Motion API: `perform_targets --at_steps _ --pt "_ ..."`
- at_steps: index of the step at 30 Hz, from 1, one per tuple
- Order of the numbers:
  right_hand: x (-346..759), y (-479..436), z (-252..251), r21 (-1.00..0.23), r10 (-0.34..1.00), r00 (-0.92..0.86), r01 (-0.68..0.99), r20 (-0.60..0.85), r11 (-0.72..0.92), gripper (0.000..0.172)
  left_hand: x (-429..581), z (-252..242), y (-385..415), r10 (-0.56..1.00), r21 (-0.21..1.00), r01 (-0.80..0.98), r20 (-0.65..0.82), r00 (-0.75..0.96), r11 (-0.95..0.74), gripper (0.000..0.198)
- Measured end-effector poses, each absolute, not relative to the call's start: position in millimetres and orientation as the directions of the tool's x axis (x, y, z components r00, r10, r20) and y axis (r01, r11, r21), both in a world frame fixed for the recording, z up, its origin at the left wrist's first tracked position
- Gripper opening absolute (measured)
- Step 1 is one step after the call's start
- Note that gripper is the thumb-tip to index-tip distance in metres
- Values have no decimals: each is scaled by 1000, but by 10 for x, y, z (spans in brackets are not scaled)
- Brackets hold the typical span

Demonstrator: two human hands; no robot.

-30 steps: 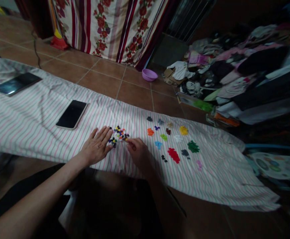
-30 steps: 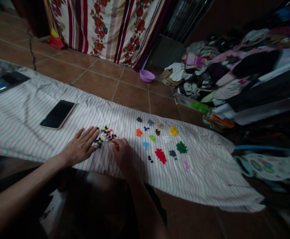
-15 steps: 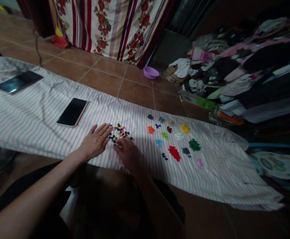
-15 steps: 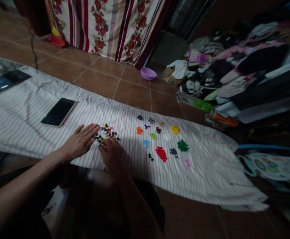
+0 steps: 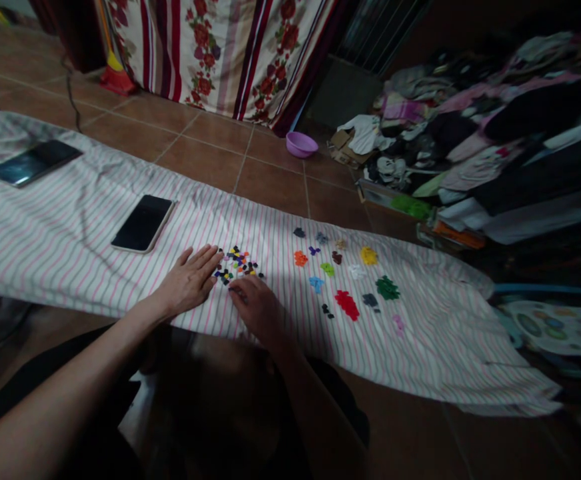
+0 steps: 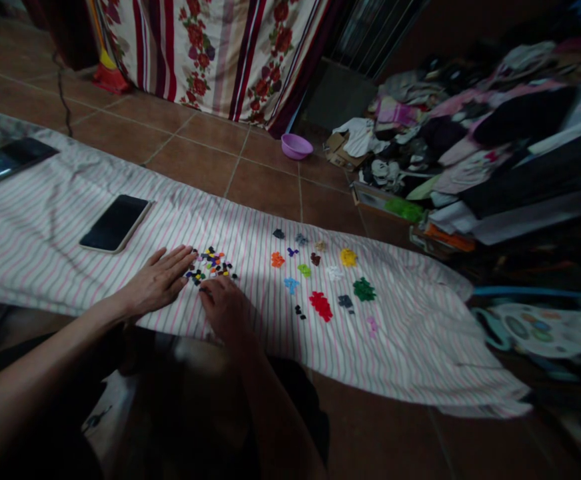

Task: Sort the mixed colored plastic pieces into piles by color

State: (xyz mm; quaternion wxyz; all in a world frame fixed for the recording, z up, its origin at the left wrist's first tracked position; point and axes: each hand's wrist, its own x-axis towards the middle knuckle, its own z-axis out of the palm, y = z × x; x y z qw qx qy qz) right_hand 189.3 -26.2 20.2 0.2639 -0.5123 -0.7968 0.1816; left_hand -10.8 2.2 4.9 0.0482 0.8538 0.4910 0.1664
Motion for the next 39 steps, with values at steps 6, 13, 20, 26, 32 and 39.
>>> perform_targets --at_steps 6,13,20,26,32,39 --pt "1905 -255 183 -556 911 -344 722 227 412 10 -86 70 42 867 231 838 201 456 -494 52" --pt "1864 -227 208 -548 933 -317 757 169 357 5 -67 138 41 879 230 849 147 453 -476 52" --pt "1848 -210 223 -539 935 -313 765 166 352 4 -65 115 39 878 236 846 168 448 -477 51" --pt "1858 -204 235 -541 928 -338 756 158 368 4 -67 121 38 878 239 846 166 448 -477 51" --pt "1902 -194 229 -589 920 -363 714 152 379 13 -76 122 40 874 245 839 169 456 -485 52" --pt "1930 -197 213 -605 915 -379 698 142 383 16 -78 111 38 868 249 834 202 453 -493 51"
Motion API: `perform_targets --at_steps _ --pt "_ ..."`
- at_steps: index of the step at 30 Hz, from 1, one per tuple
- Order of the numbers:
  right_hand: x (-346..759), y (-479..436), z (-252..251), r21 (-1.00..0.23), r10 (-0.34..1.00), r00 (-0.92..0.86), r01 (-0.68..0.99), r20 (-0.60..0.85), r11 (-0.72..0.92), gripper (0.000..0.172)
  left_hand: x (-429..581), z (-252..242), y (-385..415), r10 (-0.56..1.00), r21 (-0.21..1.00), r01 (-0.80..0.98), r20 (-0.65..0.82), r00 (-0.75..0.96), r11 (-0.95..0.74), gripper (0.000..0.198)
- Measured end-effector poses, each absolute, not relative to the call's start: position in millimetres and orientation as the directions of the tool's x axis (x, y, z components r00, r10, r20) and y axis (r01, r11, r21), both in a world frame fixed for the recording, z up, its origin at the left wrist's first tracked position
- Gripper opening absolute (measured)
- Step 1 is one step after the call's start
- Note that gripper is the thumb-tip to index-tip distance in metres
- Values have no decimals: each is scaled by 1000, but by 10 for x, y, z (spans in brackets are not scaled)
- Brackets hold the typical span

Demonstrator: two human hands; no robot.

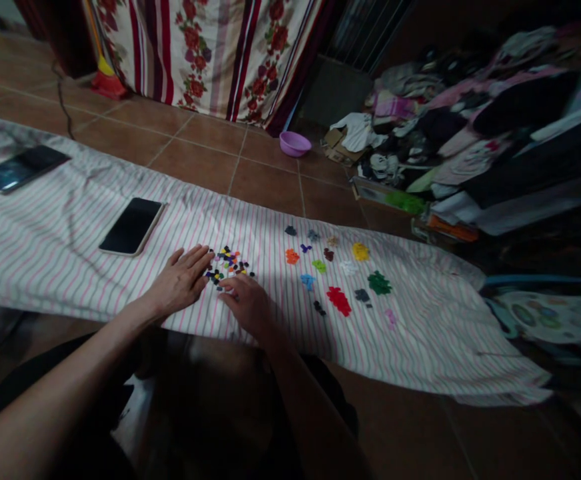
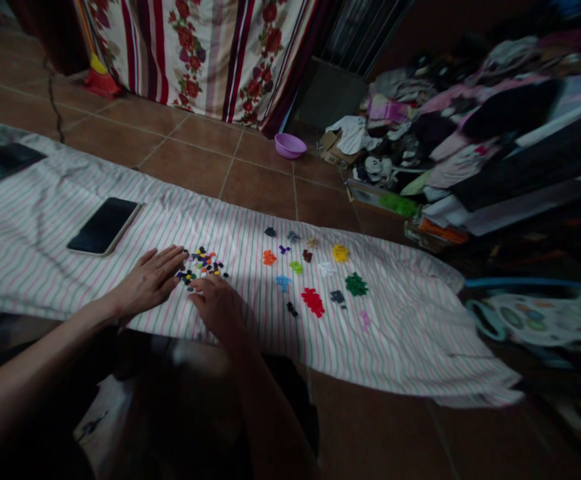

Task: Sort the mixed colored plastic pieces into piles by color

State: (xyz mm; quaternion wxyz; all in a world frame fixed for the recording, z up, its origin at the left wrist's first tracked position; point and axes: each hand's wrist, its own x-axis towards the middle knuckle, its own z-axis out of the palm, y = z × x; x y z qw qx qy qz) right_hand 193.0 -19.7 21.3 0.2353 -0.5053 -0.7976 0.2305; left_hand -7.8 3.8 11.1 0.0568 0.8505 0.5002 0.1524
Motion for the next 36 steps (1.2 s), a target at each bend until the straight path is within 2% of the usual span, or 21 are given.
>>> perform_targets --at_steps 10,23,31,36 --pt "1905 -199 229 -575 921 -368 729 128 371 9 -64 72 32 865 240 835 236 444 -494 50" --pt "1918 -188 266 -563 914 -381 730 136 388 6 -60 81 70 872 311 816 224 435 -487 46" --pt "1949 -185 244 -604 930 -323 710 177 362 9 -25 108 71 879 325 818 228 419 -474 45" --pt "1986 -174 235 -673 948 -272 671 165 310 11 -29 115 72 881 330 818 218 420 -471 45"
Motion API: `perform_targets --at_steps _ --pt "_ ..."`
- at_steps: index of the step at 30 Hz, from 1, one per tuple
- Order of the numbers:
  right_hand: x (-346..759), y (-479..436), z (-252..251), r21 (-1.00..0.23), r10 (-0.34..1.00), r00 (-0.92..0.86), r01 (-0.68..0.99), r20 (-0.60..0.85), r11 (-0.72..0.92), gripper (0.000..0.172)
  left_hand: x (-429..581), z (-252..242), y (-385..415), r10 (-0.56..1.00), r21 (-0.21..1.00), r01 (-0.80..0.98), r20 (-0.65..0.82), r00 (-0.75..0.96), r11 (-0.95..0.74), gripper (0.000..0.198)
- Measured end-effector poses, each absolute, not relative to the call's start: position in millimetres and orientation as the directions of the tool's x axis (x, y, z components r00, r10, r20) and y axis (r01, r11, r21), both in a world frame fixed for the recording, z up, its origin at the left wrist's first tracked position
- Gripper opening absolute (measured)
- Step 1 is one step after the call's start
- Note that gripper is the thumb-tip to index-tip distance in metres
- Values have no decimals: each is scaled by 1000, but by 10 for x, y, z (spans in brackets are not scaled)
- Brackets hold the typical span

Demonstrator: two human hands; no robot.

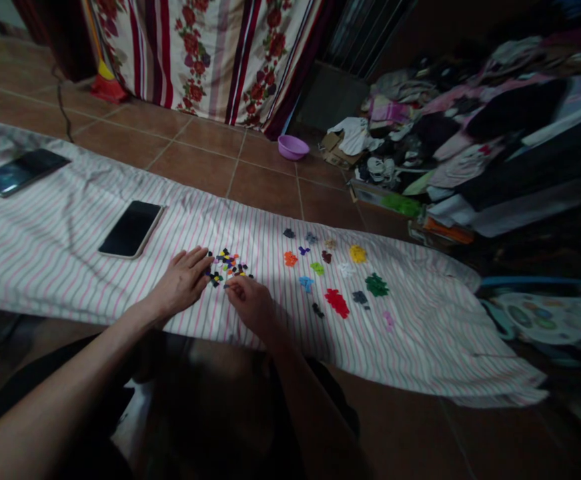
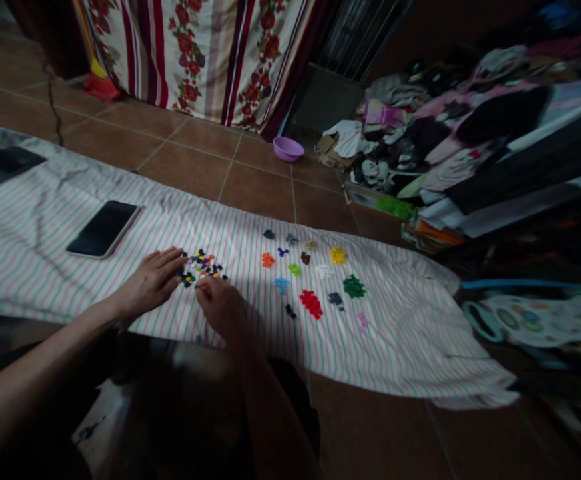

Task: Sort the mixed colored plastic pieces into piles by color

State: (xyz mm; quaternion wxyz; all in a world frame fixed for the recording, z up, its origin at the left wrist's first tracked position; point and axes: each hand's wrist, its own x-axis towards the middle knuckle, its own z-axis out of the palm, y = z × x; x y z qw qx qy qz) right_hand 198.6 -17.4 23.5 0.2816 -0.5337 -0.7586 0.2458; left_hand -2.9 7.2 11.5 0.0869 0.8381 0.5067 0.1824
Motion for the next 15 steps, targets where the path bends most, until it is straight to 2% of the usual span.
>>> perform_targets --at_steps 9,15 --pt "2030 -176 203 -743 950 -245 595 195 306 11 -33 140 81 884 344 814 203 421 -467 45" --pt "2081 -164 213 -795 966 -163 548 203 259 14 -29 135 78 883 354 809 215 418 -469 44"
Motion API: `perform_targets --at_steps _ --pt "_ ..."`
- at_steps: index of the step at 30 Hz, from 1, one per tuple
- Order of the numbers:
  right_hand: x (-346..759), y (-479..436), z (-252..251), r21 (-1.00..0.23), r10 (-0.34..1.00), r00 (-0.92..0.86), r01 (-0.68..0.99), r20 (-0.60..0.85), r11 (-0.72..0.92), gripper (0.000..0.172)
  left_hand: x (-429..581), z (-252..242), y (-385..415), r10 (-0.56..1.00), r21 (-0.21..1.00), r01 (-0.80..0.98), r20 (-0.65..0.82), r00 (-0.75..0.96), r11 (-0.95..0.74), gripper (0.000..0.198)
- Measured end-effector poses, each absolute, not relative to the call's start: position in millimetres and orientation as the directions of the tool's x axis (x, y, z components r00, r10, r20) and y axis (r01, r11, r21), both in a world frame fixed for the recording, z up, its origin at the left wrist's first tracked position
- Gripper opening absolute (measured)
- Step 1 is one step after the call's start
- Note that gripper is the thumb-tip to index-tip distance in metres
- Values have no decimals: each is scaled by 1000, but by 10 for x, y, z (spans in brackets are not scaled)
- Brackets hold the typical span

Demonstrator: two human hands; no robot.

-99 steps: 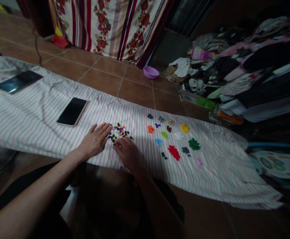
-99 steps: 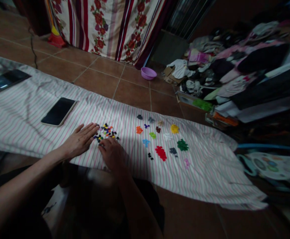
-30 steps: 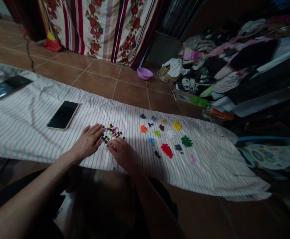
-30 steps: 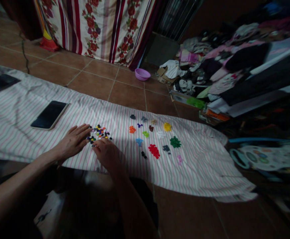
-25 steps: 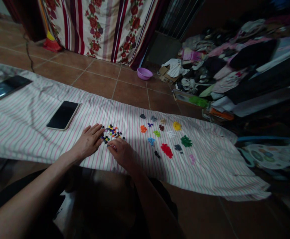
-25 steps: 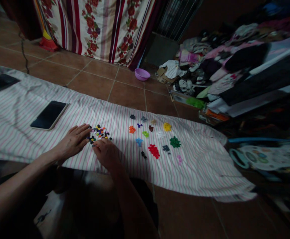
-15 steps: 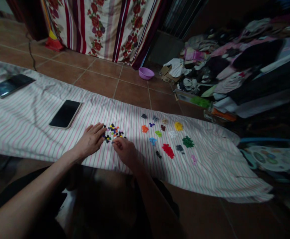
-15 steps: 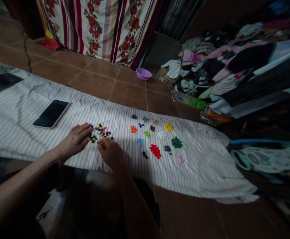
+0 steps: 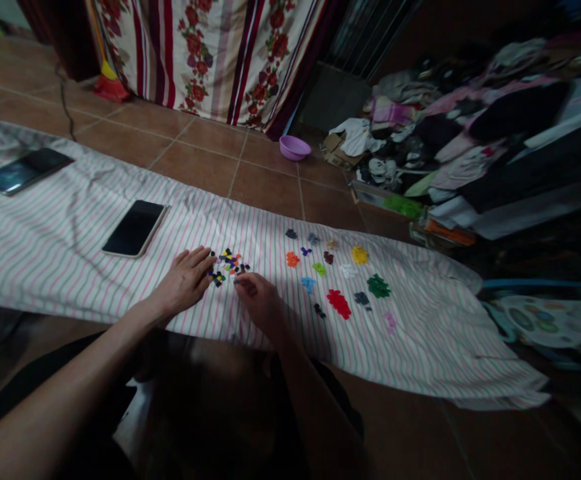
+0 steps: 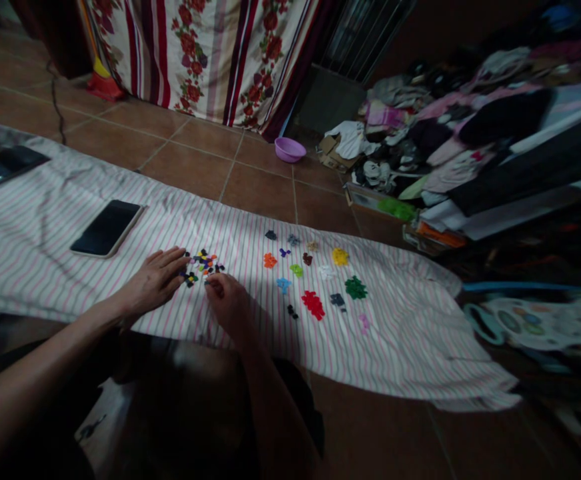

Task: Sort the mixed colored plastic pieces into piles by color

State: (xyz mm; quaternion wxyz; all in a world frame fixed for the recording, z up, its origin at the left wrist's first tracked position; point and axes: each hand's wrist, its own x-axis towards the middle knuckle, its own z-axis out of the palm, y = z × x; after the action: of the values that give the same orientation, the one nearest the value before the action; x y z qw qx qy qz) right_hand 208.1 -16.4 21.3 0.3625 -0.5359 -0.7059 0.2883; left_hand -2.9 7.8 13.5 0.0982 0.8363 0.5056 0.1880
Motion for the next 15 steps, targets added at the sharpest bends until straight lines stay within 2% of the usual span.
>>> perform_targets --at_steps 8,15 --pt "2185 -127 215 -841 982 -41 511 182 177 18 -13 162 73 886 347 815 207 416 -464 45" --pt "2405 40 206 -832 950 170 540 261 132 24 -6 119 76 887 337 821 217 408 -460 44"
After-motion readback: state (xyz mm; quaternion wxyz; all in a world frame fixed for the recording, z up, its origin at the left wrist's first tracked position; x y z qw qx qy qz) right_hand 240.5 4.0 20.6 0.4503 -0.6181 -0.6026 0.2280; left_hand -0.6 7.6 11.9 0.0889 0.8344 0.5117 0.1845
